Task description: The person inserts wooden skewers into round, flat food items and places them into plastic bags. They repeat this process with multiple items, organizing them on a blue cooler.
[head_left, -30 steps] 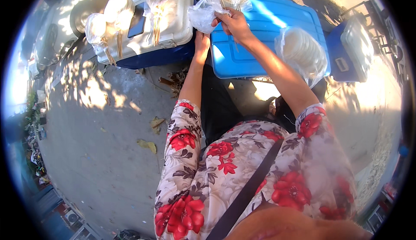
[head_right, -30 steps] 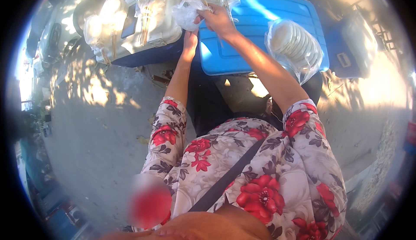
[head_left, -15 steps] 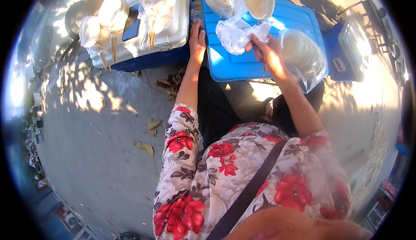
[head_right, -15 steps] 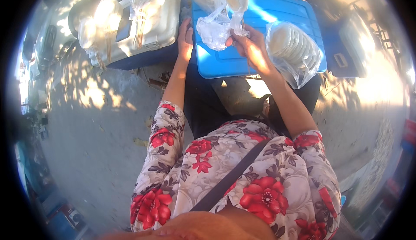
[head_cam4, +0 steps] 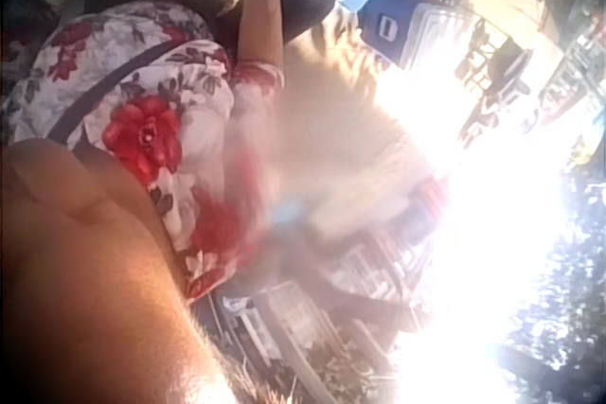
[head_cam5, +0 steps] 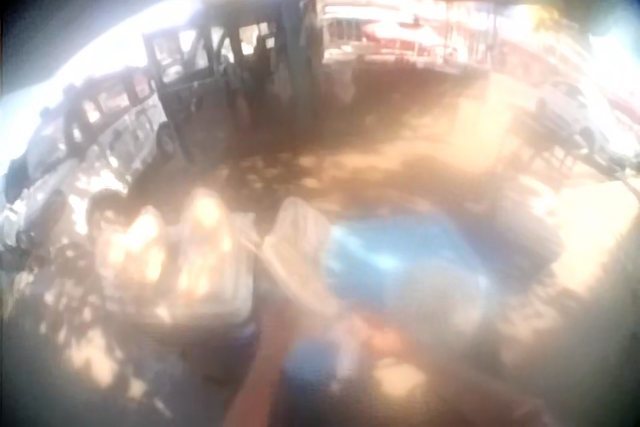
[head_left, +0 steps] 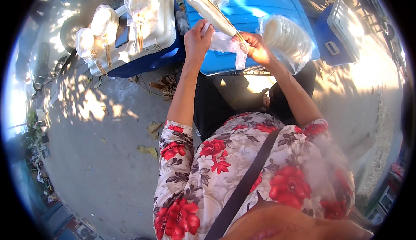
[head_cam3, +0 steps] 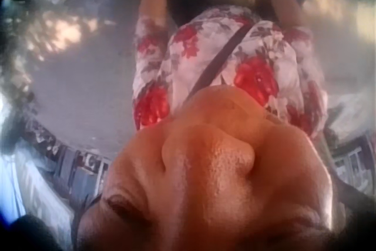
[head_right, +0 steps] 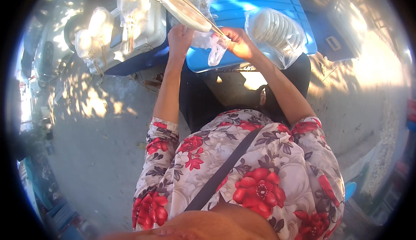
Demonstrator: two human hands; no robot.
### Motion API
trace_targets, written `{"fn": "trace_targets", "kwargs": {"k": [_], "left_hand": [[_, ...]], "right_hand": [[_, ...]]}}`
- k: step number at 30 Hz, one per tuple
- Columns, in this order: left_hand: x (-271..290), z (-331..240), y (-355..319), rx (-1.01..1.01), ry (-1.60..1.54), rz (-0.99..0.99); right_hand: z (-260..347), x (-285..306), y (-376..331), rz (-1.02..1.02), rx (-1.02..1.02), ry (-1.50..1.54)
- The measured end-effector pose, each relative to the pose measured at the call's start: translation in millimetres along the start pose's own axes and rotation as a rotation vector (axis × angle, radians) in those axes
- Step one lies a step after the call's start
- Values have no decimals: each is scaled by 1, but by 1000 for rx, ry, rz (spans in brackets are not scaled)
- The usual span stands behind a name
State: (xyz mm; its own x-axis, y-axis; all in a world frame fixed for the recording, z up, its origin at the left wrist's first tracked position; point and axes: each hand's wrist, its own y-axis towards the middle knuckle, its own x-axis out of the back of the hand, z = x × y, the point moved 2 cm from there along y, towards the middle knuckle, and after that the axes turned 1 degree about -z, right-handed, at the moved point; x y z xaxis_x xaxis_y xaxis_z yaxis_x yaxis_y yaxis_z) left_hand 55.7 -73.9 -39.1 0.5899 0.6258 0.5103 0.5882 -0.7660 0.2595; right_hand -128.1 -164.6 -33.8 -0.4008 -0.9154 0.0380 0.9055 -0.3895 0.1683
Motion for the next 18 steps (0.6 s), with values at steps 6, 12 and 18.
{"fn": "trace_targets", "kwargs": {"k": [6,12,18], "left_hand": [[50,46,11,120,-289,-241],[61,31,8,249,-472,-155],[50,-14,-25,257,-918,-65]], "right_hand": [[16,7,-34,-70,-176,43],[10,-2,-43,-99,-277,117],[-11,-10,-39,-321,-359,105]]}}
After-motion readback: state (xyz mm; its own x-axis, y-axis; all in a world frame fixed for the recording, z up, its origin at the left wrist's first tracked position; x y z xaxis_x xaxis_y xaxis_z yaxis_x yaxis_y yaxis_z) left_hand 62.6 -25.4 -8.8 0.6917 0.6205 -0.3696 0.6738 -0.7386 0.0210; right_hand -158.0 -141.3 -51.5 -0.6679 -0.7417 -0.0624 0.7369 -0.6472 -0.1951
